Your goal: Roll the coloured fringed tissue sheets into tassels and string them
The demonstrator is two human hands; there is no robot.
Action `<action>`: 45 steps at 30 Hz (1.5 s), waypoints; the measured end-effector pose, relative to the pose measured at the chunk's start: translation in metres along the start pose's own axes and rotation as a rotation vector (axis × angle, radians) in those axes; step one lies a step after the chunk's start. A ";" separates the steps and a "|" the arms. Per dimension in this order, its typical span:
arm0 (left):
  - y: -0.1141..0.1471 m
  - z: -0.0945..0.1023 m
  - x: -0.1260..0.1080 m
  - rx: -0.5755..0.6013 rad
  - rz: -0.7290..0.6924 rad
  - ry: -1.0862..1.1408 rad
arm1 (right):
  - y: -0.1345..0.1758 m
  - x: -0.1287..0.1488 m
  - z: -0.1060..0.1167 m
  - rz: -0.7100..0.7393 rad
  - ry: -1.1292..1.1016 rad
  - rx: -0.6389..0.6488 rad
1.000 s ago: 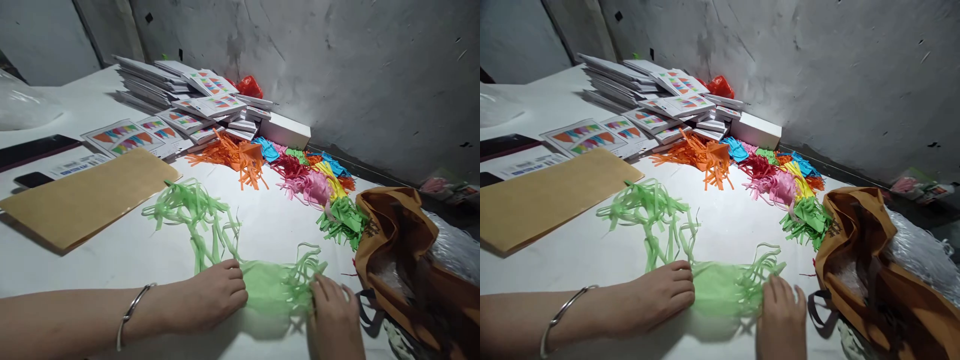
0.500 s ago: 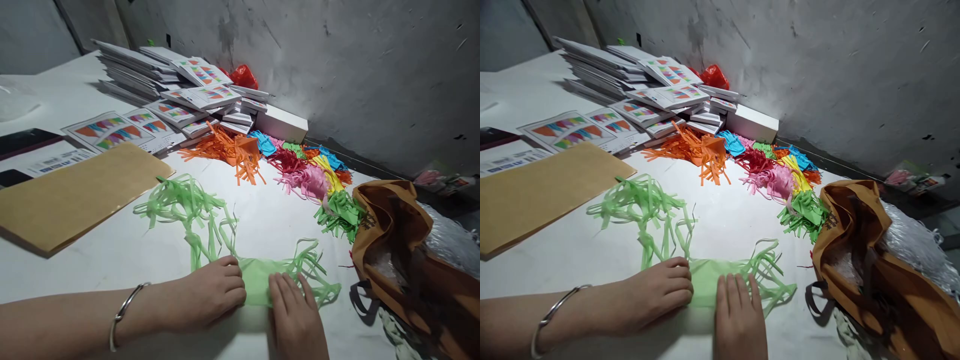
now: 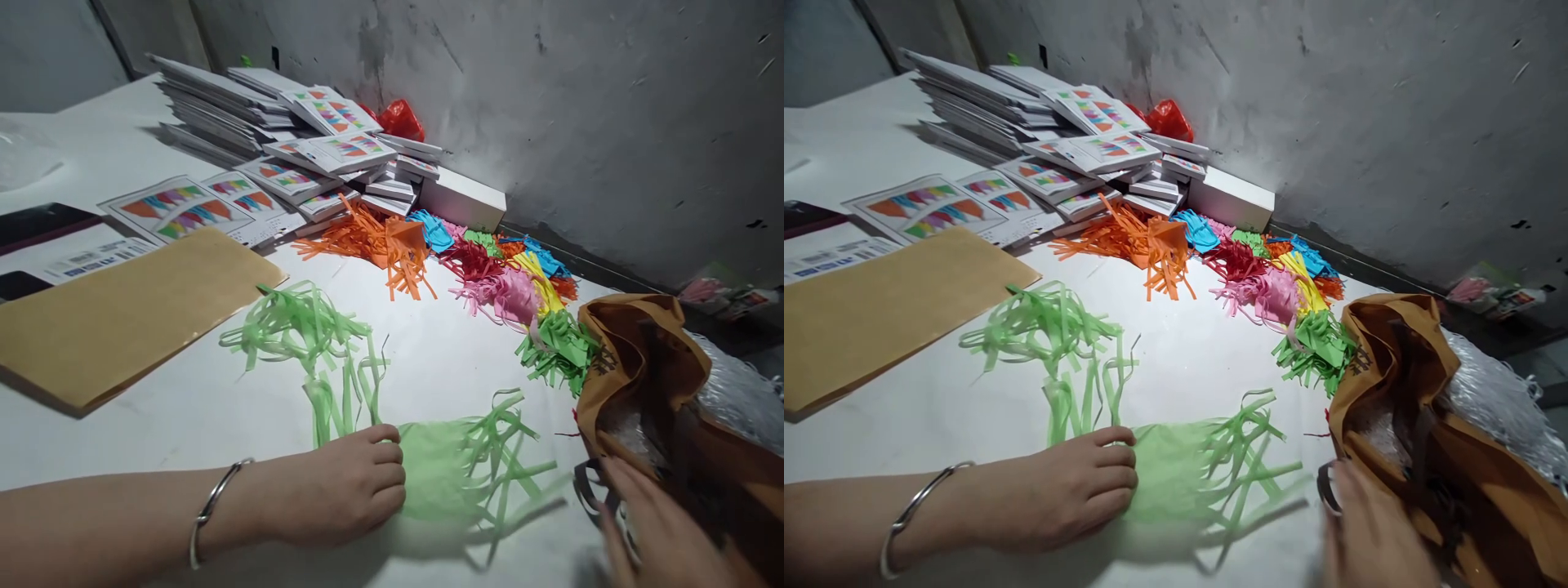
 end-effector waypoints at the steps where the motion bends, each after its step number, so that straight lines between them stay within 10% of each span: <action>1: 0.000 -0.001 0.000 0.002 0.000 0.009 | -0.015 0.029 0.002 0.103 -0.160 -0.040; 6: 0.002 0.002 0.000 0.029 0.048 0.073 | -0.062 0.142 -0.006 0.346 -0.639 -0.197; 12: 0.012 -0.002 0.007 0.001 0.362 0.092 | -0.050 0.146 -0.033 0.034 -0.885 -0.002; 19: 0.009 -0.021 0.031 0.115 0.632 -0.157 | -0.060 0.154 -0.053 -0.199 -0.678 0.186; 30: 0.004 -0.024 0.039 -0.024 0.579 -0.314 | -0.063 0.157 -0.053 -0.214 -0.495 0.094; 39: -0.002 -0.014 0.012 0.001 0.150 -0.245 | -0.065 0.149 -0.054 -0.286 -0.551 0.098; 45: 0.003 -0.024 0.017 -0.082 0.182 -0.226 | -0.070 0.152 -0.028 0.000 -0.673 -0.160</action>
Point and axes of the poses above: each hand's wrist, its own y-axis away from the middle knuckle, its own z-axis out of the back of the hand, x = y × z, the point moved 3 cm from there along -y, towards the middle knuckle, and after that the axes turned 10 degrees about -x, right-handed, at the moved point
